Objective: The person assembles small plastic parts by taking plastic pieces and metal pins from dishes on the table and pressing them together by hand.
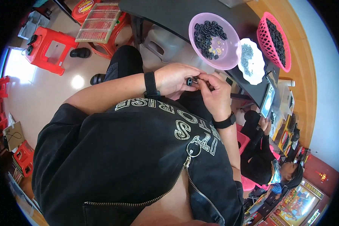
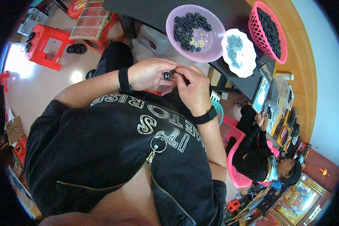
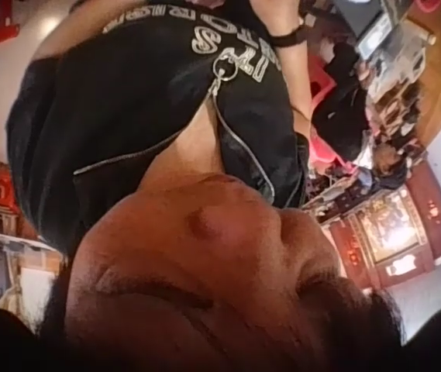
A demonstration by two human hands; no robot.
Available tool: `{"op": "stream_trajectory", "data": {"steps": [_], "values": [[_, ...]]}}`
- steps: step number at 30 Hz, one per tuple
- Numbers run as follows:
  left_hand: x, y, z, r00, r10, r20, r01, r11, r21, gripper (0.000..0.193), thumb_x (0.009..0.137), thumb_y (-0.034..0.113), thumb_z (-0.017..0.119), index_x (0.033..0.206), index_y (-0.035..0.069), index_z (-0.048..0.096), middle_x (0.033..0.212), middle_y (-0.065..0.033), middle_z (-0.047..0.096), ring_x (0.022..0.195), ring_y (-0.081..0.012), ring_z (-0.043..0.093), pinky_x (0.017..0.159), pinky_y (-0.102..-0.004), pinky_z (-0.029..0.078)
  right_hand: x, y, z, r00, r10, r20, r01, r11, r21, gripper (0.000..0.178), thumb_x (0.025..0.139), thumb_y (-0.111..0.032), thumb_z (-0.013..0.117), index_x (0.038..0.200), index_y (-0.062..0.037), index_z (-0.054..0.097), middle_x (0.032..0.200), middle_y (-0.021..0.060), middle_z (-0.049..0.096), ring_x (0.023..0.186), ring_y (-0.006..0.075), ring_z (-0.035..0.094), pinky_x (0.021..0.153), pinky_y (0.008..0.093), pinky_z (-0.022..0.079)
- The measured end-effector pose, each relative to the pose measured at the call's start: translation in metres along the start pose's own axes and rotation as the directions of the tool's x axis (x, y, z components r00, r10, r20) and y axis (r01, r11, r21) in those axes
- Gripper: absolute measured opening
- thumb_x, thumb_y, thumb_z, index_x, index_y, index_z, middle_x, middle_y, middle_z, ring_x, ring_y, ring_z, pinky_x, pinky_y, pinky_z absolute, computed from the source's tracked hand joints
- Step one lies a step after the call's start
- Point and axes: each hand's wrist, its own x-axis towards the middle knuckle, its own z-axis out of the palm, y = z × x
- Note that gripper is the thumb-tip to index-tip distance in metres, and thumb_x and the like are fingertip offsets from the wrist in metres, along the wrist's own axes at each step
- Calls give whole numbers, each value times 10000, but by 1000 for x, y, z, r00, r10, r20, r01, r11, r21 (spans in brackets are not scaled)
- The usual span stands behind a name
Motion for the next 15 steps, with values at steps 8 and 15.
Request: {"op": "stream_trajectory", "data": {"steps": [8,15], "values": [[5,-8,-2,1000,-23,-1,23,1000,-21,282,938,186,429,1129,5,531,1059,-65,568,967,-135,552,880,-304,453,-9,-8,1,989,-150,-19,148,986,-74,144,698,-44,651,839,-25,637,775,120,595,755,290,590,668,349,480],[3,-9,10,995,-102,-8,102,994,28,276,939,185,424,1137,14,510,1084,-75,566,999,-146,543,901,-293,438,-13,0,5,965,-262,22,263,956,-126,154,709,-28,657,857,1,625,804,140,605,762,289,591,693,343,476]]}}
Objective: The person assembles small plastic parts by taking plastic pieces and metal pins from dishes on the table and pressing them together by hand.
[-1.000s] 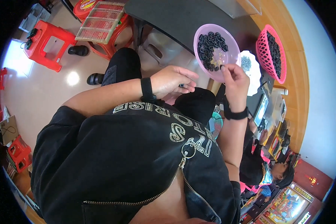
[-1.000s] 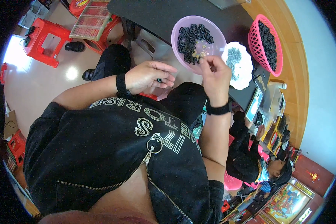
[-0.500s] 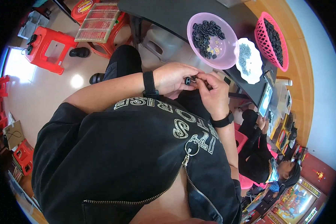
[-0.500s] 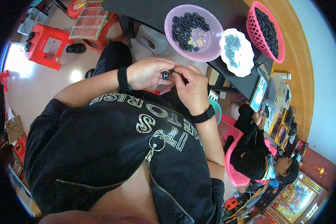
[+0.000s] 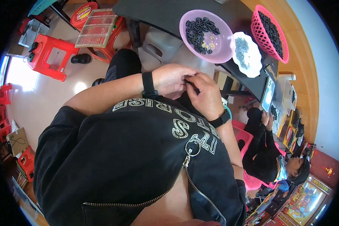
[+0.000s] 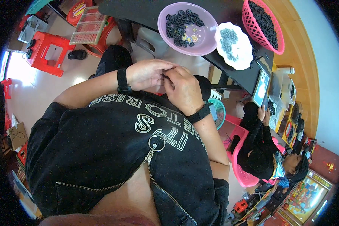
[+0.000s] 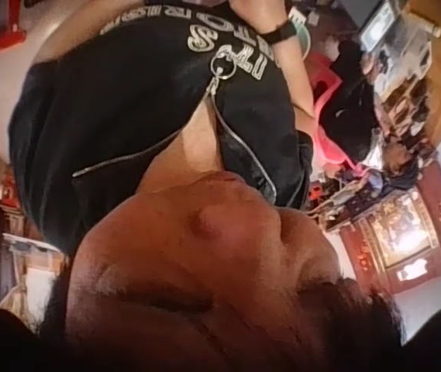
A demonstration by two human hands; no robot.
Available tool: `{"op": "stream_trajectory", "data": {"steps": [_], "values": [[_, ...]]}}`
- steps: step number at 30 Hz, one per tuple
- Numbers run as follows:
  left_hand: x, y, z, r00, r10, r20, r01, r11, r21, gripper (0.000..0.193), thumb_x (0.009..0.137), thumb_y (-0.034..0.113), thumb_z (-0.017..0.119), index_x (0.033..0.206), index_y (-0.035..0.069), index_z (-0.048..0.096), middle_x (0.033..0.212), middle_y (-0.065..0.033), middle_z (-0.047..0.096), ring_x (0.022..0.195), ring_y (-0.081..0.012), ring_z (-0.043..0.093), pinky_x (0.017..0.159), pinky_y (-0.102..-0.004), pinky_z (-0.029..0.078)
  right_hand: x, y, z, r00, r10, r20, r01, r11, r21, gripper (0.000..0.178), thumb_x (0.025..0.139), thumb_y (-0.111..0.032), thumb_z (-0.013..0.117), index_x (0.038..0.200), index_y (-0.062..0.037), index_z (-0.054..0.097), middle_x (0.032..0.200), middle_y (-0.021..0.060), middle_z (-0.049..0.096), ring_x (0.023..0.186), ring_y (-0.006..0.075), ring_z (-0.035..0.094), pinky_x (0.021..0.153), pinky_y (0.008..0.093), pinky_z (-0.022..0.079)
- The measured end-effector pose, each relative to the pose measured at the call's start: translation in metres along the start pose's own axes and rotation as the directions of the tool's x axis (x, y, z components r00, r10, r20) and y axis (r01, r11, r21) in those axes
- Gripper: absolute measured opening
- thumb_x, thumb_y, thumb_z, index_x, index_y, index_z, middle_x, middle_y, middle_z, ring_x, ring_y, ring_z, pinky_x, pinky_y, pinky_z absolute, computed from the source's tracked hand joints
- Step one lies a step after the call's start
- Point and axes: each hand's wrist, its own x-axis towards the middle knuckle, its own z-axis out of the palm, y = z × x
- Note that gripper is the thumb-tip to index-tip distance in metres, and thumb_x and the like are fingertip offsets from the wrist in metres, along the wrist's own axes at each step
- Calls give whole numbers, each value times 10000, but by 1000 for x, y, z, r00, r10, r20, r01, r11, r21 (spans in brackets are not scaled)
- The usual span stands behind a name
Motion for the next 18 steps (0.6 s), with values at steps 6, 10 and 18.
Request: {"op": "stream_trajectory", "data": {"steps": [6,10,18], "values": [[-2,0,-3,1000,-9,-7,9,998,70,263,914,155,485,1124,2,520,1075,-97,581,968,-170,585,866,-289,479,-12,3,-9,950,304,-75,-280,931,234,86,748,-1,618,835,2,620,719,104,602,576,171,588,549,252,471],[-4,-1,7,995,17,-100,10,965,261,246,878,125,557,1088,-4,548,999,-89,606,896,-160,607,794,-254,509,-25,19,-7,875,483,-33,-421,794,439,79,778,-26,629,855,-6,631,715,50,611,588,74,548,546,219,453],[-5,2,7,994,-14,-109,41,966,255,208,882,118,549,1042,-14,564,901,-82,616,796,-127,605,711,-217,499,-6,89,-75,769,576,-276,-479,806,347,93,808,-76,614,846,-4,658,710,16,632,646,68,559,598,220,447]]}}
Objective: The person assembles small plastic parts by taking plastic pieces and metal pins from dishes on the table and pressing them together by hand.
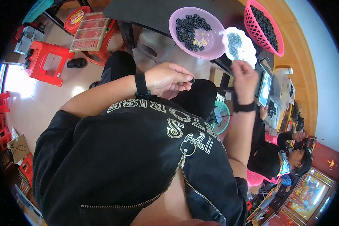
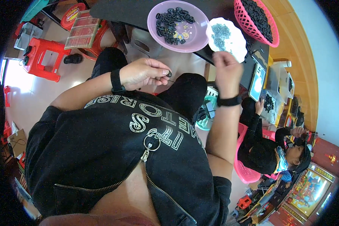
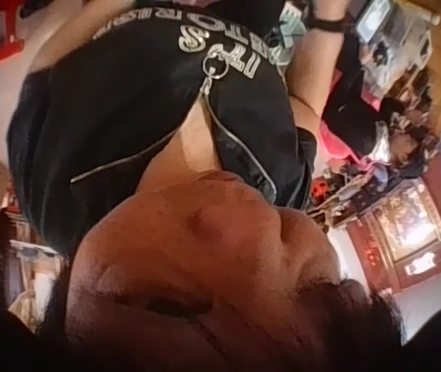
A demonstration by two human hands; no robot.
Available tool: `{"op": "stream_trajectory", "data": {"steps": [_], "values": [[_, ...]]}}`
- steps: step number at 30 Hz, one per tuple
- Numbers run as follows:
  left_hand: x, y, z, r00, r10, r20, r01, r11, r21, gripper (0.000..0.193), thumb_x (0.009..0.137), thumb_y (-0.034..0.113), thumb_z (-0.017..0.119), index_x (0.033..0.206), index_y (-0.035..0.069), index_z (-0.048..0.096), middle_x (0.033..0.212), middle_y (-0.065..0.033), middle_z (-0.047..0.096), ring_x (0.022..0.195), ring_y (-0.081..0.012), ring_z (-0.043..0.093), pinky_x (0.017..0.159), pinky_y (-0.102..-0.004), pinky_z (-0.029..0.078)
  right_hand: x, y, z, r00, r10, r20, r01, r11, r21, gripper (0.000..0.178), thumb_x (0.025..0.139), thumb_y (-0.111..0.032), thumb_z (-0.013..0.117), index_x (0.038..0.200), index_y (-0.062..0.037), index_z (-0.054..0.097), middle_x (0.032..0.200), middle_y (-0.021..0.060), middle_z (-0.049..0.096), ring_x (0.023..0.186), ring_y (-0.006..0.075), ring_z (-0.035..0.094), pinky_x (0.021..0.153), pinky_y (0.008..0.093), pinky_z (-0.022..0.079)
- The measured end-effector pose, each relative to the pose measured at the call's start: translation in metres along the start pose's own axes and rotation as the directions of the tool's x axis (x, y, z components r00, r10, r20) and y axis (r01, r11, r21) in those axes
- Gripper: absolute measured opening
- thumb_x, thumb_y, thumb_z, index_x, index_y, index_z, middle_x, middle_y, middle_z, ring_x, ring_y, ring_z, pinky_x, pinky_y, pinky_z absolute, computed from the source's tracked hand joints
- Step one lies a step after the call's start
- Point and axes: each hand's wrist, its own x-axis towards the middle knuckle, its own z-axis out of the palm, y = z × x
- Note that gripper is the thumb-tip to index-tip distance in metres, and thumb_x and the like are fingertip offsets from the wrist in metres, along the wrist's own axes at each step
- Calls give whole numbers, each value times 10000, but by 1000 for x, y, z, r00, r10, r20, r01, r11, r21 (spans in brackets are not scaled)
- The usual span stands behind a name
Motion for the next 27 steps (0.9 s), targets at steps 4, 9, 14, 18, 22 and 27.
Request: {"op": "stream_trajectory", "data": {"steps": [4,9,14,18,22,27], "values": [[4,0,-5,996,-36,78,39,999,-33,192,889,117,538,1036,-1,572,893,-72,625,794,-125,601,711,-219,497,56,32,-52,988,-125,-93,43,794,-607,164,767,-168,616,838,-33,676,740,142,656,682,239,645,650,316,490],[6,3,-11,995,-43,95,47,998,-35,194,894,116,530,1049,8,569,902,-75,630,790,-121,606,695,-210,489,80,37,-53,999,-22,41,45,643,-764,167,739,-184,606,813,-56,685,778,169,646,737,318,631,693,378,495],[5,6,-14,996,-47,72,50,998,-40,188,896,121,527,1047,18,573,899,-71,632,781,-115,608,679,-204,483,90,38,-38,996,44,73,34,583,-811,166,727,-190,605,778,-52,683,782,178,642,754,330,627,717,387,496],[5,7,-15,996,-63,69,66,997,-45,184,897,124,527,1041,20,574,895,-69,633,778,-117,612,666,-202,482,92,41,-34,998,29,55,31,532,-846,169,722,-186,596,750,-38,674,769,190,637,753,335,625,718,384,495],[5,9,-16,997,-73,40,76,995,-63,183,897,136,529,1029,17,575,893,-76,629,787,-124,613,675,-202,494,92,43,-38,999,17,30,11,665,-747,172,725,-169,608,748,-7,663,702,144,651,665,247,636,646,325,488],[6,11,-17,999,-34,22,36,996,-84,188,891,162,545,1013,22,579,898,-84,618,813,-140,614,714,-216,511,76,23,-41,978,205,35,-202,977,-67,96,796,-91,584,806,-3,622,737,35,632,634,87,548,580,202,406]]}}
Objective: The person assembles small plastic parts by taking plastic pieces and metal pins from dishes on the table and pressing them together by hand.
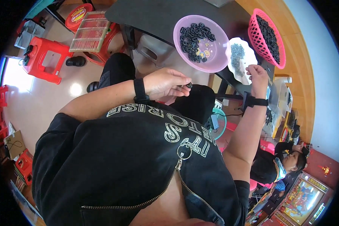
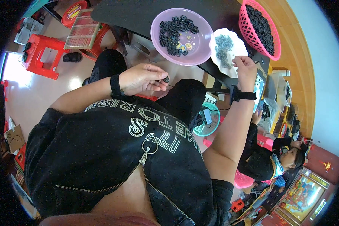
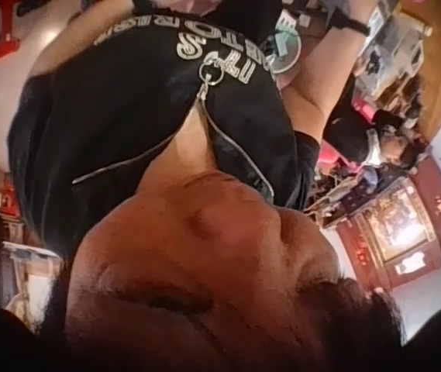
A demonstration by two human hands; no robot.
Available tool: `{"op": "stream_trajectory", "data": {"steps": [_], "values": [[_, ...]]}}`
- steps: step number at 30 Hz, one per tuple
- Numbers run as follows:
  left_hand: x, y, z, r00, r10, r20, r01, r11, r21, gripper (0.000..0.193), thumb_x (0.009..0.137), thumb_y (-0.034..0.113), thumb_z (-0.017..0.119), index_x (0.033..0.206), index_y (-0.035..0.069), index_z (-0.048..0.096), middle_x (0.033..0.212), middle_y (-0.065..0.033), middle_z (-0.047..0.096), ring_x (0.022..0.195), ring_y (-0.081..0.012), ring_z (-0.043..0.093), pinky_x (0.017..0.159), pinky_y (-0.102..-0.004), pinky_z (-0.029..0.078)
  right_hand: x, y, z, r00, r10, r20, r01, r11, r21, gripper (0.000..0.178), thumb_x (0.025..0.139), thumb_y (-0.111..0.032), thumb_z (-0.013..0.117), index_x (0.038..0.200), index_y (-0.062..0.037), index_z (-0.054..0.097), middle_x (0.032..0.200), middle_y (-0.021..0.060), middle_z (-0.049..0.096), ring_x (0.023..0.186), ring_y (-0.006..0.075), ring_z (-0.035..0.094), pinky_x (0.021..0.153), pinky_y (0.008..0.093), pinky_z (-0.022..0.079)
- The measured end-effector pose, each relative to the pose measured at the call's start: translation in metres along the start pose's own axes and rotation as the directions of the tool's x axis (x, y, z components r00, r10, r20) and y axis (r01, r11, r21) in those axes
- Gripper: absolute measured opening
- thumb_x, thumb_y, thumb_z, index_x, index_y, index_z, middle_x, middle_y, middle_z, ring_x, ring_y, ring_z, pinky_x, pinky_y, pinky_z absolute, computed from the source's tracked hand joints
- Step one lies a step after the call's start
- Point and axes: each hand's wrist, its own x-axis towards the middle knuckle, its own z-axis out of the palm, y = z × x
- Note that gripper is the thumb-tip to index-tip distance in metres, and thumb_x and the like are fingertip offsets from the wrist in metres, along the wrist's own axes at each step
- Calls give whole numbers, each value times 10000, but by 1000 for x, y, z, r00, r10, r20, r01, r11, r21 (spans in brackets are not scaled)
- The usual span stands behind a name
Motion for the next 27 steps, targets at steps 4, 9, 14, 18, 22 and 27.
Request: {"op": "stream_trajectory", "data": {"steps": [4,9,14,18,22,27], "values": [[-1,2,3,1000,20,-22,-20,1000,-3,192,884,169,557,1008,24,581,902,-82,613,857,-150,618,728,-222,518,-38,-20,22,993,-65,101,32,954,297,51,812,-62,576,818,-42,622,759,19,626,625,63,522,565,178,367],[3,-3,7,999,40,15,-40,999,3,198,882,167,562,1007,16,586,899,-74,614,855,-146,621,714,-216,523,-116,-29,92,959,-171,226,111,961,254,19,800,-16,595,807,-29,607,682,-25,560,605,24,478,543,169,382],[0,-7,11,998,57,24,-57,998,24,209,877,171,572,1006,8,589,904,-64,616,800,-127,619,699,-212,524,-140,-36,113,948,-217,232,194,974,120,21,807,-9,599,827,-9,592,698,-9,572,607,37,504,552,188,414],[-2,-8,13,999,38,17,-39,999,29,207,869,172,584,997,9,592,897,-56,615,771,-109,607,695,-209,523,-147,-36,112,939,-271,212,261,963,74,30,801,-10,600,831,-7,595,703,29,587,609,71,537,563,209,438],[-8,-11,16,998,57,-9,-57,998,30,201,868,173,586,983,7,594,881,-50,611,766,-99,600,691,-201,519,-156,-38,110,937,-293,188,275,954,119,50,775,-9,608,825,-12,612,696,85,615,599,117,591,561,238,468],[-15,-11,28,995,64,-70,-56,992,113,184,874,162,576,970,5,595,864,-49,607,767,-100,599,685,-201,512,-161,-34,107,944,-260,204,235,962,139,62,774,-21,612,836,-16,622,675,86,630,591,116,604,559,238,473]]}}
